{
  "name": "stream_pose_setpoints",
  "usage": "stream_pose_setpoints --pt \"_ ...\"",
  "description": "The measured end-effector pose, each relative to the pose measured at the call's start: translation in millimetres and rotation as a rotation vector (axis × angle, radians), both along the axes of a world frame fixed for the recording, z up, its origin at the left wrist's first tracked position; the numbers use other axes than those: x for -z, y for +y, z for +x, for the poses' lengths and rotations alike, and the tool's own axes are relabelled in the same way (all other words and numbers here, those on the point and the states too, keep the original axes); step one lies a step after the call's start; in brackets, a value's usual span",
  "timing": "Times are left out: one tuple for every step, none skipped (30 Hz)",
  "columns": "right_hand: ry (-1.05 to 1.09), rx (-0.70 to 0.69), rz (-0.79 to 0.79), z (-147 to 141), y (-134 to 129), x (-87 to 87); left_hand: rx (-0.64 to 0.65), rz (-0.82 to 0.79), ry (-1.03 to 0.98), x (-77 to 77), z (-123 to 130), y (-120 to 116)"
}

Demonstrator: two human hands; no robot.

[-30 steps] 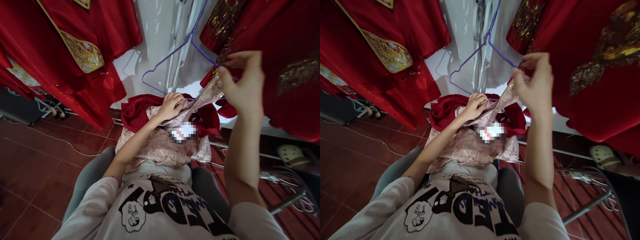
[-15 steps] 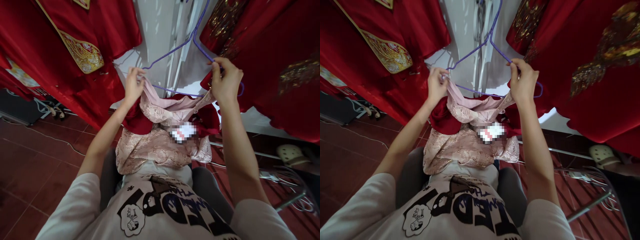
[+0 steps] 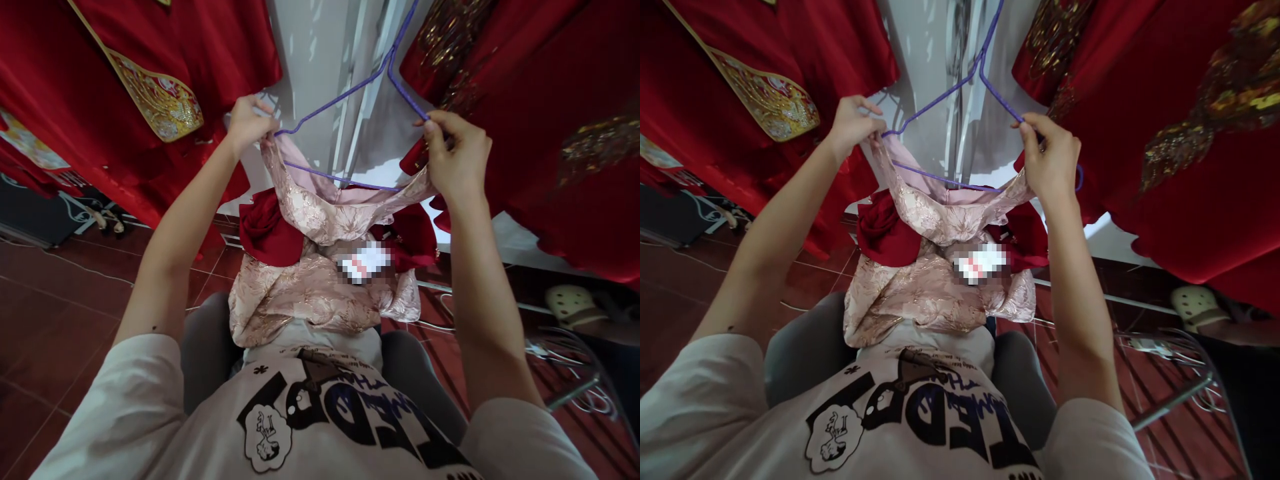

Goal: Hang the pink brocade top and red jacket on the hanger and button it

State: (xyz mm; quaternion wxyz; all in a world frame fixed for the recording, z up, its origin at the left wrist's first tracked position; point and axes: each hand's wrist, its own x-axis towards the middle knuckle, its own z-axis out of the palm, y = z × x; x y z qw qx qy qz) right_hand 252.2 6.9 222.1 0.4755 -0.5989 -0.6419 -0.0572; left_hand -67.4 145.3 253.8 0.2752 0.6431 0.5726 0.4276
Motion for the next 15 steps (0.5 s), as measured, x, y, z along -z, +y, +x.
stream_pose_setpoints --pt "-0.001 -0.004 -0.002 0.2 0.0 0.3 0.021 0.024 0.009 -5.1 10.7 -4.6" --pt "-0.003 -0.009 0.004 0.4 0.1 0.7 0.046 0.059 0.018 -8.7 21.4 -9.6" --pt "-0.004 -0.014 0.015 0.7 0.4 1.3 0.081 0.091 0.02 -10.8 31.5 -14.6" --pt "-0.003 -0.02 0.027 1.1 0.9 1.9 0.093 0.097 0.026 -11.6 40.5 -19.5" --pt "0.003 -0.027 0.041 1.7 1.6 2.5 0.113 0.098 0.02 -11.2 47.8 -23.8" --pt "0.012 -0.037 0.052 2.6 2.5 3.2 0.128 0.09 0.008 -10.0 53.0 -27.5" --pt "0.021 -0.047 0.061 3.5 3.6 3.8 0.145 0.077 -0.013 -8.2 55.8 -30.3" --pt "0.028 -0.055 0.065 4.4 5.0 4.5 0.166 0.063 -0.042 -6.2 56.2 -32.3" --pt "0.03 -0.061 0.063 5.2 6.4 5.1 0.19 0.048 -0.073 -4.1 54.1 -33.2" --pt "0.031 -0.06 0.061 5.9 8.0 5.9 0.212 0.033 -0.099 -1.9 49.9 -33.2" --pt "0.03 -0.056 0.059 6.4 9.6 6.7 0.229 0.025 -0.118 0.4 43.8 -32.2" --pt "0.029 -0.053 0.058 6.7 11.1 7.6 0.235 0.022 -0.127 3.0 36.1 -30.2" --pt "0.028 -0.053 0.059 6.7 12.5 8.5 0.225 0.03 -0.129 6.3 27.3 -27.2" --pt "0.028 -0.055 0.062 6.7 13.7 9.4 0.2 0.047 -0.125 10.5 17.6 -23.4" --pt "0.029 -0.057 0.063 6.6 14.6 10.2 0.163 0.071 -0.121 15.9 7.2 -19.1"
